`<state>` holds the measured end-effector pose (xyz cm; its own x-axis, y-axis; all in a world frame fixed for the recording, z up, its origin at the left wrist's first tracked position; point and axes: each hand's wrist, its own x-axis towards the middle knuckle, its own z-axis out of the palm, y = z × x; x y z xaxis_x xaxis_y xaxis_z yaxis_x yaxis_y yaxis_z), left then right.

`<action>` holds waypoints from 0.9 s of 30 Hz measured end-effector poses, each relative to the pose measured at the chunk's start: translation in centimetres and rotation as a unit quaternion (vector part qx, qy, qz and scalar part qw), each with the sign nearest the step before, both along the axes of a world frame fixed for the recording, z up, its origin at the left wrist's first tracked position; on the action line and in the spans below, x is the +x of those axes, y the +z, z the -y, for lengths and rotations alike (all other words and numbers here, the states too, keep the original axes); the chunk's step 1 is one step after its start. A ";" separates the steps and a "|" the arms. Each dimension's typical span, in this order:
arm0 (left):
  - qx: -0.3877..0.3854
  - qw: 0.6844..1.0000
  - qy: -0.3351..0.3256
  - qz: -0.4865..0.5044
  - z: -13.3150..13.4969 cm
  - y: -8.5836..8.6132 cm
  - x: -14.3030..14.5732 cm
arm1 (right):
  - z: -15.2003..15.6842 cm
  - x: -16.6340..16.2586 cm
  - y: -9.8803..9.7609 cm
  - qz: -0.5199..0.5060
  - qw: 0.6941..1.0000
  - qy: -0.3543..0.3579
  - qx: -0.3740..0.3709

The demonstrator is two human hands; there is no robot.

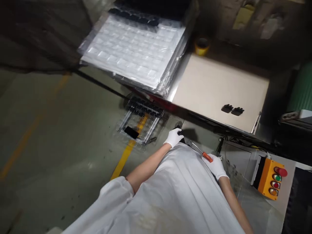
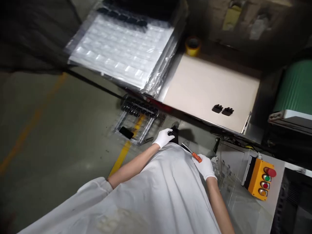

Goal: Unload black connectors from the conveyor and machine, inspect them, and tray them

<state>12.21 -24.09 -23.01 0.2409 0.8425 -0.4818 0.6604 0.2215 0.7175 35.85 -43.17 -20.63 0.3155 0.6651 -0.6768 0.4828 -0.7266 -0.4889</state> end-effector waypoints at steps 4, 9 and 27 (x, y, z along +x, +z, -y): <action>-0.100 0.990 0.100 0.016 3.7 -1.2 -6.0 | -3.6 -0.9 3.0 0.067 0.976 0.200 -0.047; -0.190 0.963 0.138 0.133 4.3 0.1 -11.8 | -2.8 -1.2 5.1 0.090 0.958 0.248 -0.111; -0.148 0.987 -0.016 0.056 -2.0 -5.4 -18.1 | -9.3 -10.5 2.9 0.140 0.945 0.241 -0.172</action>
